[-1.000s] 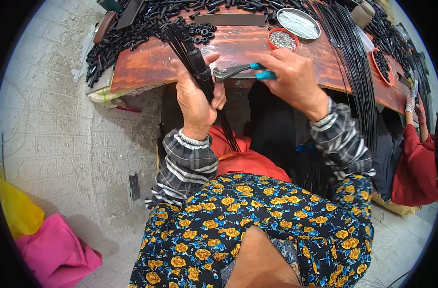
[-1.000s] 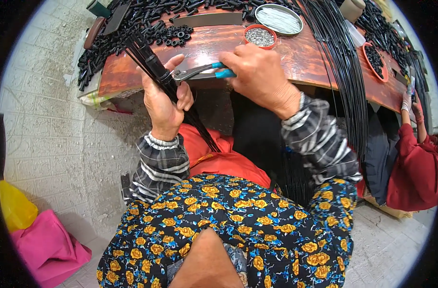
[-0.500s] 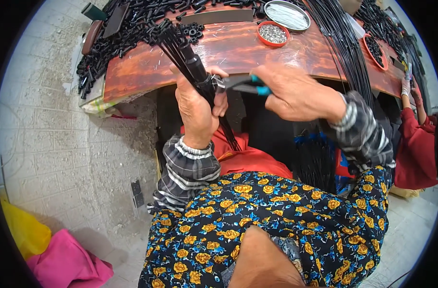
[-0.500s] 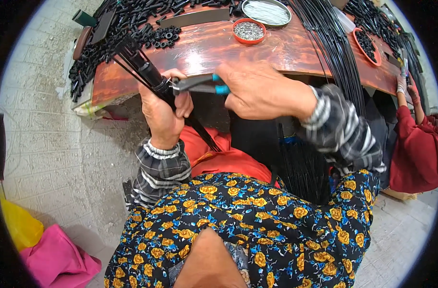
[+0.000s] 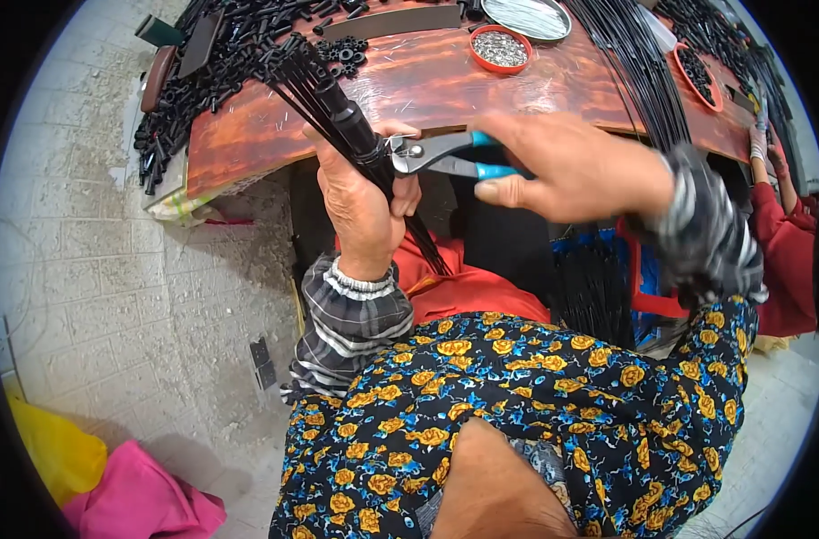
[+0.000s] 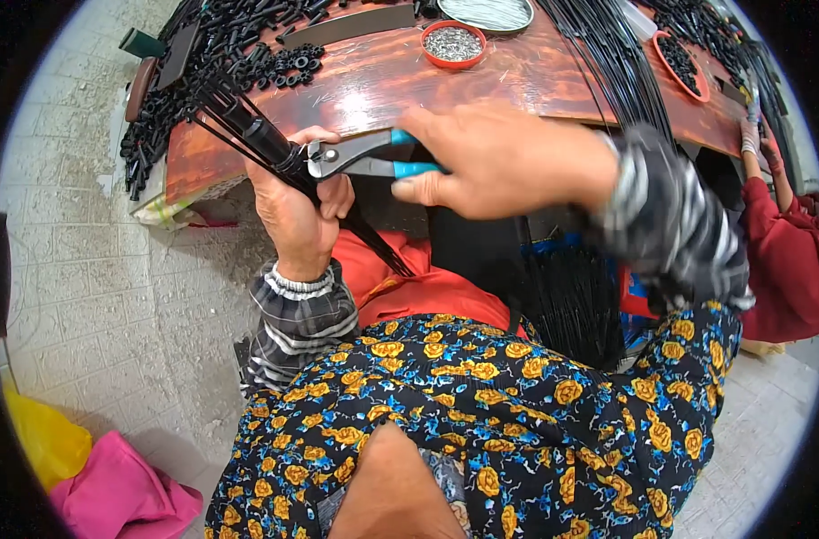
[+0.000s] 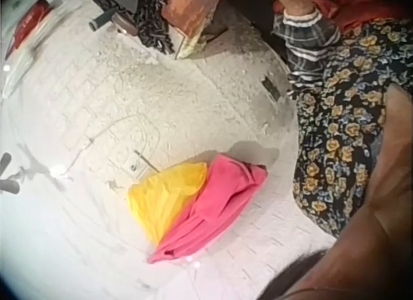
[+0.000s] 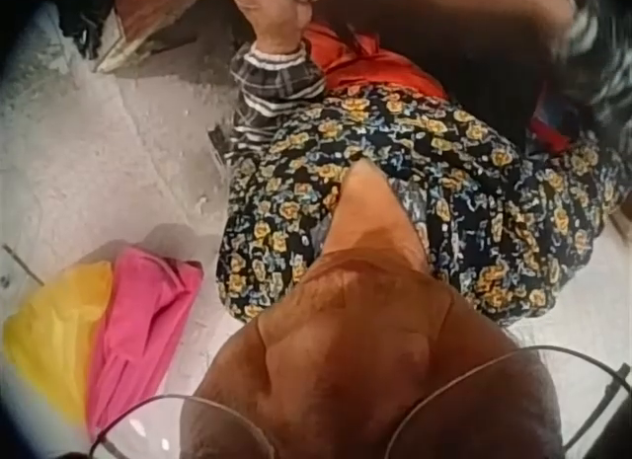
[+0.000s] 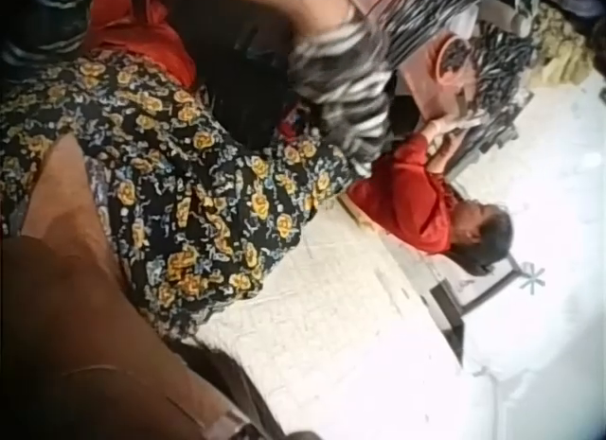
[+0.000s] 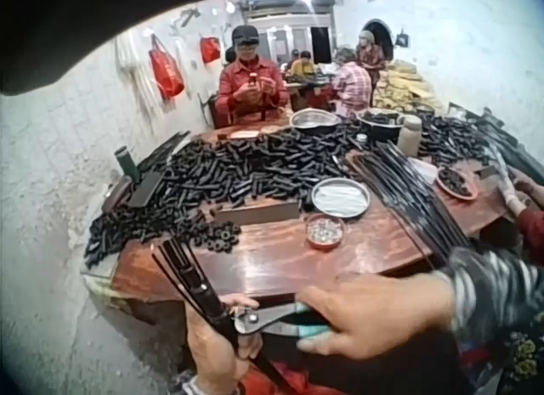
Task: Assembling plastic hair combs by grouping teeth and securing them using pliers.
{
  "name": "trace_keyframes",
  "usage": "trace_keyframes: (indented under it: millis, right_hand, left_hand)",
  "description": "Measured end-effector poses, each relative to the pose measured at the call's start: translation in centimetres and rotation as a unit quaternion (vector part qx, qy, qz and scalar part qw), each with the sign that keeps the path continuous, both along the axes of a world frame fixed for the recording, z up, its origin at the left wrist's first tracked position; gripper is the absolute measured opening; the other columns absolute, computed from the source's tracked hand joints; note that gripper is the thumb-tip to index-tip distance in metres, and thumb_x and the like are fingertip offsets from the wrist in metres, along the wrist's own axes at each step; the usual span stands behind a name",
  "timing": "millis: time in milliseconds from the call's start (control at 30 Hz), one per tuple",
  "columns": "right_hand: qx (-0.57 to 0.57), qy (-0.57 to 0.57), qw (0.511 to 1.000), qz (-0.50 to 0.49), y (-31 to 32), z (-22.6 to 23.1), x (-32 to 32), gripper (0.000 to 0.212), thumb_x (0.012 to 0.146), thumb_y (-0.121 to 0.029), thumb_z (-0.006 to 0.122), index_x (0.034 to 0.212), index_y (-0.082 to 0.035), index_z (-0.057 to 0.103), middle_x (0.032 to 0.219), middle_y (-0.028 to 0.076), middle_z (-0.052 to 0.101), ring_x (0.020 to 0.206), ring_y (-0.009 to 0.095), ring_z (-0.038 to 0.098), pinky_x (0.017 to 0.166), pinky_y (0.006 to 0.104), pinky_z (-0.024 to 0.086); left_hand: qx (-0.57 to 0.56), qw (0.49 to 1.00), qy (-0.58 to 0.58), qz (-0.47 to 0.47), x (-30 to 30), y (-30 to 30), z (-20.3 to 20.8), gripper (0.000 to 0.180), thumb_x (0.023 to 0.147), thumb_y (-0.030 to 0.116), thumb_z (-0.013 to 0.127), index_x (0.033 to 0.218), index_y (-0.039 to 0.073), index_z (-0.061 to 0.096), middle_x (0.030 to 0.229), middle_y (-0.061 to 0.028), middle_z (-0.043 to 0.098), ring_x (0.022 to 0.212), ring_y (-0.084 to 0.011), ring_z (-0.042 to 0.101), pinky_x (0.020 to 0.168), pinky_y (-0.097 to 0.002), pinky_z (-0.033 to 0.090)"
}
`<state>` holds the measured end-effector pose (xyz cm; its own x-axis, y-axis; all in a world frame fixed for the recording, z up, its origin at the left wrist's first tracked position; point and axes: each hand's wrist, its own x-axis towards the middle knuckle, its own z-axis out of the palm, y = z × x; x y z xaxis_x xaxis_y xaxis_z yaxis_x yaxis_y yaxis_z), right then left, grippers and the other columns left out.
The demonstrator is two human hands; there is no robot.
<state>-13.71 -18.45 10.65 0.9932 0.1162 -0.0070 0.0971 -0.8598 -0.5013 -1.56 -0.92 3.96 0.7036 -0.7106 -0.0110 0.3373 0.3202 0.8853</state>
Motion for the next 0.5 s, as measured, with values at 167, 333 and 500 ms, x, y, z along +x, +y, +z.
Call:
trace_keyframes:
  millis: [167, 333, 500]
  right_hand:
    - [-0.221, -0.213, 0.951, 0.033, -0.2, -0.9, -0.8, 0.037, 0.081, -0.021, 0.068, 0.108, -0.001, 0.052, 0.079, 0.012, 0.055, 0.070, 0.033, 0.056, 0.064, 0.0379, 0.046]
    - [0.351, 0.333, 0.874, -0.049, -1.1, 0.7, 0.9, 0.040, 0.066, -0.023, 0.083, 0.081, 0.004, 0.058, 0.059, 0.006, 0.059, 0.046, 0.010, 0.056, 0.039, 0.0249, 0.041]
    - [0.344, 0.355, 0.869, -0.019, -0.3, 0.0, 1.5, 0.034, 0.069, -0.015, 0.073, 0.088, 0.005, 0.054, 0.065, 0.008, 0.058, 0.048, 0.016, 0.057, 0.041, 0.0275, 0.042]
  left_hand:
    - [-0.013, 1.000, 0.012, 0.004, 0.1, 0.6, -0.2, 0.083, 0.088, 0.074, 0.026, 0.105, -0.001, 0.058, 0.046, 0.0020, 0.036, 0.036, -0.0091, 0.031, 0.036, -0.0242, 0.026]
    - [-0.003, 1.000, 0.022, 0.006, -0.6, 0.1, 0.6, 0.084, 0.086, 0.075, 0.029, 0.114, 0.000, 0.055, 0.046, 0.0019, 0.037, 0.036, -0.0085, 0.030, 0.036, -0.0238, 0.025]
    - [-0.014, 1.000, 0.015, -0.018, 0.3, 0.5, -0.5, 0.083, 0.088, 0.073, 0.027, 0.101, -0.003, 0.058, 0.045, 0.0023, 0.036, 0.035, -0.0086, 0.029, 0.036, -0.0244, 0.024]
